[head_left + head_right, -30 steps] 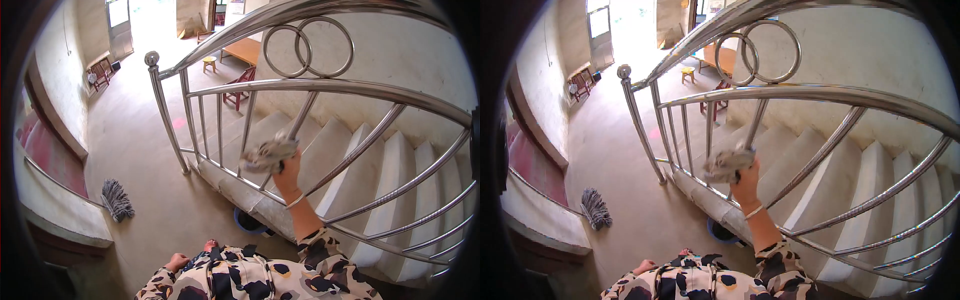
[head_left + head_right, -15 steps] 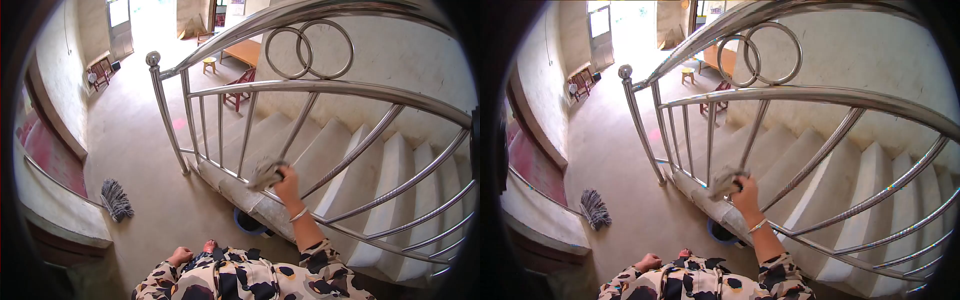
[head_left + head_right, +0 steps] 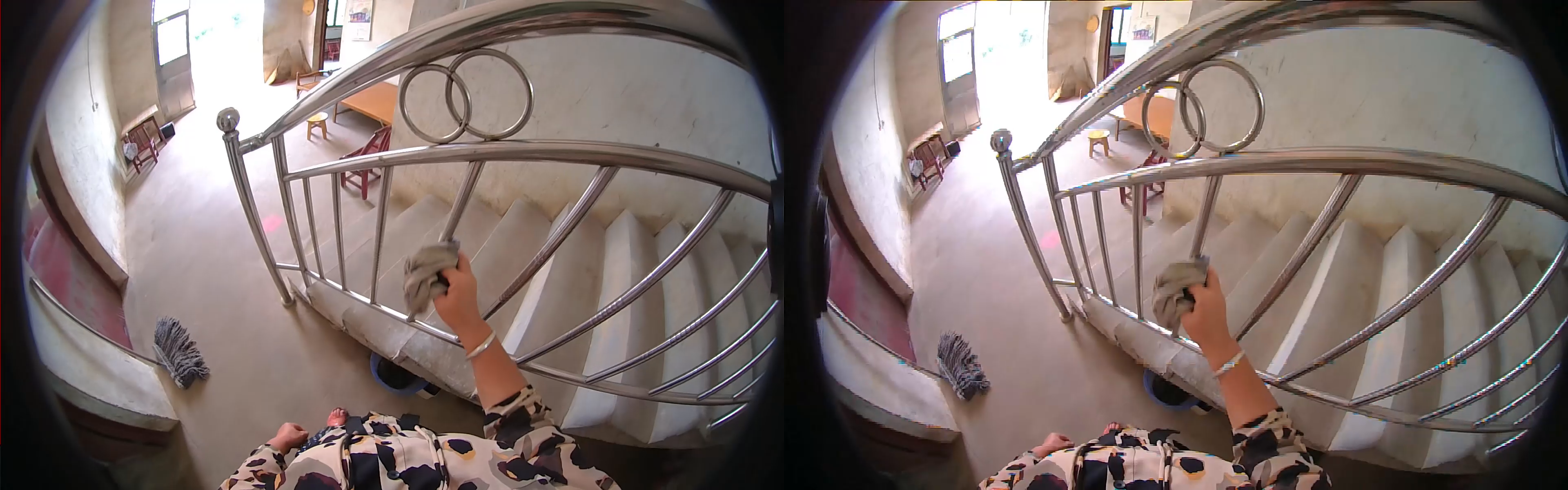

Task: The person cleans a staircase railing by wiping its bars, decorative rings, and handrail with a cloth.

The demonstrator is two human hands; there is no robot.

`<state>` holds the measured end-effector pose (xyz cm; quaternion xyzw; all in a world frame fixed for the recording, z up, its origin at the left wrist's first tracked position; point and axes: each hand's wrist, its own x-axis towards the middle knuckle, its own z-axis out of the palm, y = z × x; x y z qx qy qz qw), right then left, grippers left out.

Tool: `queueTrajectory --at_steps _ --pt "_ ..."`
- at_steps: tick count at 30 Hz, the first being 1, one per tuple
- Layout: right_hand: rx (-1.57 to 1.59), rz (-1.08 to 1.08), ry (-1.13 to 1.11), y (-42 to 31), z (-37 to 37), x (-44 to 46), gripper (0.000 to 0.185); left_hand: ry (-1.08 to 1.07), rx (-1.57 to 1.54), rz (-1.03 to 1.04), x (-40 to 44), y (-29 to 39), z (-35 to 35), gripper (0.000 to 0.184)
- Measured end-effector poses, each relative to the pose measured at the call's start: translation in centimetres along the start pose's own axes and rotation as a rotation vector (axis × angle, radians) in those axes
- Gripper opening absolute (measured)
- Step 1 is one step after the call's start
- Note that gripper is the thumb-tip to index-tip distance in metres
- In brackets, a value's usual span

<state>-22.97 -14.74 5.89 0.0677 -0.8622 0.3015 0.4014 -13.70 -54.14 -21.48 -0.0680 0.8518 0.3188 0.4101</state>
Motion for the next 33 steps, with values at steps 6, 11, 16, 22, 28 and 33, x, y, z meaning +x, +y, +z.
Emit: queueTrajectory --at_steps 6,11,16,22,28,33 --pt "-0.324 -0.448 0.186 -7.3 -10.8 5.1 0.031 -0.054 0.037 -0.040 -0.6 0.8 -0.8 0.021" --pt "-0.769 -0.603 0.556 -12.9 -21.5 8.8 0.031 -0.033 -0.056 0.000 -0.2 3.0 -0.9 0.021" --pt "-1.087 -0.425 0.290 -11.7 -19.8 11.2 0.026 -0.073 0.071 0.029 3.1 1.9 0.7 0.024" --pt "-0.882 -0.503 0.012 -9.1 -10.4 12.0 0.007 -0.046 0.188 0.056 2.2 4.1 -0.4 0.024" --pt "-0.898 -0.517 0.005 -10.6 -16.6 11.3 0.009 -0.093 0.107 0.041 2.7 5.4 -0.6 0.020" --pt "-1.005 -0.564 0.313 -11.9 -27.8 10.9 0.024 -0.105 0.218 0.107 4.8 4.5 1.2 0.021"
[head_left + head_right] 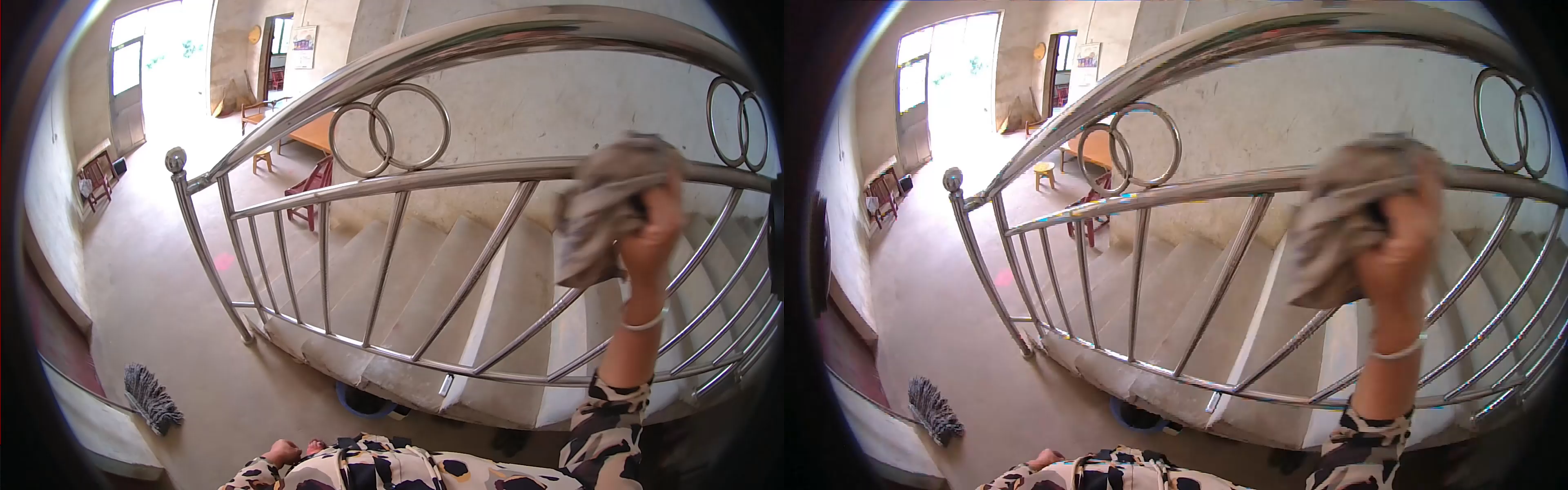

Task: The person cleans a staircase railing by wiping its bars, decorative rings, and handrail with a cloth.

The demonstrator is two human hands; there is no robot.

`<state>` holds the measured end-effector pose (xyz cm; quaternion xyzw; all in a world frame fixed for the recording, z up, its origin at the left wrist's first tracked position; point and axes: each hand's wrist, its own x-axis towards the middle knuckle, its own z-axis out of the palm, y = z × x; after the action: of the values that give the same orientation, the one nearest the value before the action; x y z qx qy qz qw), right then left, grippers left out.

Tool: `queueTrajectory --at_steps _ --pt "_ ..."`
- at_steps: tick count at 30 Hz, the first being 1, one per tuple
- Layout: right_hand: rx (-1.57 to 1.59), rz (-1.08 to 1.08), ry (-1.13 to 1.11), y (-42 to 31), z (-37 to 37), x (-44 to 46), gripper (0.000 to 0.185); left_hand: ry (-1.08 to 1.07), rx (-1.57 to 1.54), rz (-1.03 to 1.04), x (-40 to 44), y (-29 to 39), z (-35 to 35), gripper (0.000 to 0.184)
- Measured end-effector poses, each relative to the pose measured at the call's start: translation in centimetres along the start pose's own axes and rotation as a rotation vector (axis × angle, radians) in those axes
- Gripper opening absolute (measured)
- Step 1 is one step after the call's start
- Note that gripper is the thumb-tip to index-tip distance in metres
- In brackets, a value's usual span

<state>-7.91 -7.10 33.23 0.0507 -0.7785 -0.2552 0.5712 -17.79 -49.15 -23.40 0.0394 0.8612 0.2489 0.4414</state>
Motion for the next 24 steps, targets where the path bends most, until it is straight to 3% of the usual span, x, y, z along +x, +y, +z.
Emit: queueTrajectory --at_steps 4,6,7,10,11,12,15,17,19,20,21,23,24 --pt "-0.095 0.144 0.217 5.3 -3.6 -0.8 0.024 0.014 0.202 0.044 0.2 0.7 0.4 0.022" --pt "-0.081 0.200 0.272 5.8 -3.1 -1.7 0.026 -0.018 0.058 -0.014 -1.8 2.8 -0.9 0.022" --pt "-0.170 0.166 0.255 5.4 -2.4 -2.0 0.028 -0.051 -0.093 -0.079 -2.3 3.5 -1.4 0.021" --pt "-0.146 0.064 0.205 1.8 -0.4 -2.0 0.034 -0.046 -0.047 -0.080 -2.3 3.9 -1.5 0.021" --pt "-0.060 0.109 0.079 0.1 0.3 -2.0 0.034 -0.038 -0.037 -0.078 -2.1 4.0 -1.7 0.021" --pt "-0.103 0.007 0.133 -0.8 1.6 -2.3 0.035 -0.030 -0.027 -0.076 -1.8 4.1 -1.8 0.021" --pt "-0.044 -0.100 -0.192 -2.6 1.2 -2.5 0.035 -0.022 0.117 -0.036 0.0 2.5 -1.2 0.025" --pt "0.176 0.048 0.063 -2.1 1.1 -2.8 0.022 -0.019 0.122 -0.042 0.1 2.9 -1.2 0.025" --pt "0.058 0.094 0.252 0.3 -0.3 -3.3 0.028 -0.025 0.120 -0.039 0.1 3.5 -1.2 0.025" --pt "-0.020 0.217 0.252 0.9 -1.9 -3.5 0.028 -0.030 0.117 -0.034 0.1 4.1 -1.3 0.026" --pt "0.106 0.355 0.397 2.1 -2.2 -3.9 0.033 -0.032 0.112 -0.032 0.0 4.3 -1.3 0.026" --pt "0.214 0.434 0.406 4.3 -3.3 -4.4 0.039 -0.036 0.104 -0.030 -0.2 4.7 -1.3 0.026" --pt "-0.399 0.311 0.199 4.4 -3.8 -3.9 0.040 -0.039 0.101 -0.030 -0.4 4.8 -1.2 0.026"
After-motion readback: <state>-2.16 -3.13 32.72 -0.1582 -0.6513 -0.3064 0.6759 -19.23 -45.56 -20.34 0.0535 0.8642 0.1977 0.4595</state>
